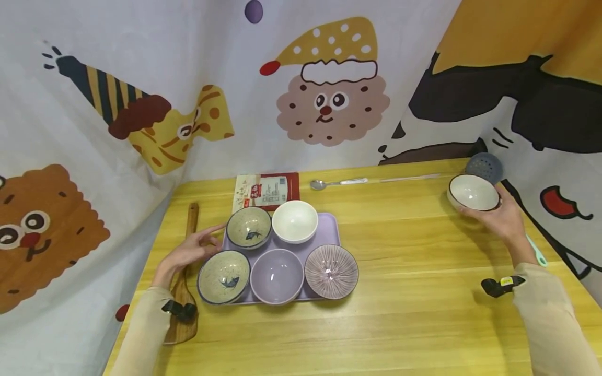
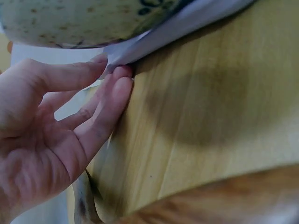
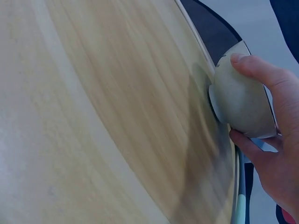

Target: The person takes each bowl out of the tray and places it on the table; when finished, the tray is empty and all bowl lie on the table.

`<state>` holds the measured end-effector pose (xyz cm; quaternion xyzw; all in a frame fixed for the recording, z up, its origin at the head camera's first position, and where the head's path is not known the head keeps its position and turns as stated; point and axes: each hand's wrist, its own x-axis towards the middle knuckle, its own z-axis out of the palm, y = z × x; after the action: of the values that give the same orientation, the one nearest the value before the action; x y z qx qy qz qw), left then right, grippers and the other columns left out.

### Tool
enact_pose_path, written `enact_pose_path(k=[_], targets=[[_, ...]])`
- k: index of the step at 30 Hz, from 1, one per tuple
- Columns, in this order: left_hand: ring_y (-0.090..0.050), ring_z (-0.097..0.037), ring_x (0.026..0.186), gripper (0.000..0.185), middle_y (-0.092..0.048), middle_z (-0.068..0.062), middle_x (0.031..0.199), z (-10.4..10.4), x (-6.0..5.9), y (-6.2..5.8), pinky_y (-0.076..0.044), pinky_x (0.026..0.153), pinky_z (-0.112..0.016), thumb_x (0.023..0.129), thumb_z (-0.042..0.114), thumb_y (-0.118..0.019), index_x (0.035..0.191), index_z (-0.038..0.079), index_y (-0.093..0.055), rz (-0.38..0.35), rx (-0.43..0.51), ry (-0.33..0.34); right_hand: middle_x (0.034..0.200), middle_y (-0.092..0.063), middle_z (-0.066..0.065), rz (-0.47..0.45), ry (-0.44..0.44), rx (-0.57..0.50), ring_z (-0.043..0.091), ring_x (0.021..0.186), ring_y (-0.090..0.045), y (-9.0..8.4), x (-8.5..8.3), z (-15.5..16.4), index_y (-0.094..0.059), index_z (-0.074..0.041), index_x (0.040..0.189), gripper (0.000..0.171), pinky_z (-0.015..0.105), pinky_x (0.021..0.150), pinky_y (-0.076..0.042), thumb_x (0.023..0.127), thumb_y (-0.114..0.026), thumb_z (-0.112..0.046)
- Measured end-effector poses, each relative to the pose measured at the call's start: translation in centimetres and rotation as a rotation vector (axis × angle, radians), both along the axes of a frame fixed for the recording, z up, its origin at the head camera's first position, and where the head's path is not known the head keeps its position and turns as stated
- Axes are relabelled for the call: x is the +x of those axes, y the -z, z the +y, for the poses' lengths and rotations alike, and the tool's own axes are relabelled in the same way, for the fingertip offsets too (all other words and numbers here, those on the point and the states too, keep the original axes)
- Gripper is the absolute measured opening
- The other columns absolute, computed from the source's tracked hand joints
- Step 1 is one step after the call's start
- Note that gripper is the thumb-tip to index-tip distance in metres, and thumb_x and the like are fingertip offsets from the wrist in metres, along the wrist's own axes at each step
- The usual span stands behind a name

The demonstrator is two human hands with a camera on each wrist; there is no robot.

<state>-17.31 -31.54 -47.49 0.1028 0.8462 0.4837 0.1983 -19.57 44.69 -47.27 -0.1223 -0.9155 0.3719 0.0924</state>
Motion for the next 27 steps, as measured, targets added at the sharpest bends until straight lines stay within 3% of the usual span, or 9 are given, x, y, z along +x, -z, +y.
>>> enact_pose_path(k=[7,19,27], targets=[[-0.062,-0.012,0.091,0.072,-0.068,-0.023,0.106,-0.3,-0.1,0.5,-0.052,0.077,-0.021,0.09,-0.001,-0.064,0.156,0.0,-0.034,-0.015,-0.014,-0.03,0.165,-0.009,0.032,-0.081,0.027,0.014,0.057,0.147,-0.021,0.2,-0.7,0.4,-0.003,-0.003,0.163,0.12,0.073,0.111,-0.026,0.083,-0.08,-0.05],[-0.066,-0.012,0.088,0.071,-0.069,-0.019,0.105,-0.1,-0.2,0.6,-0.056,0.075,-0.027,0.093,0.003,-0.063,0.157,0.004,-0.033,-0.106,0.024,-0.106,0.164,-0.009,0.034,-0.143,0.053,0.024,0.059,0.146,-0.021,-0.4,-1.1,0.6,-0.001,-0.003,0.162,0.121,0.074,0.11,-0.027,0.084,-0.075,-0.057],[-0.067,-0.011,0.088,0.074,-0.071,-0.017,0.104,-0.1,-0.6,0.7,-0.057,0.076,-0.028,0.091,0.001,-0.063,0.159,0.007,-0.032,-0.126,0.044,-0.107,0.159,-0.015,0.04,-0.079,-0.052,0.092,0.061,0.14,-0.027,-0.7,-1.3,0.7,-0.005,0.005,0.16,0.115,0.075,0.106,-0.029,0.086,-0.075,-0.049]])
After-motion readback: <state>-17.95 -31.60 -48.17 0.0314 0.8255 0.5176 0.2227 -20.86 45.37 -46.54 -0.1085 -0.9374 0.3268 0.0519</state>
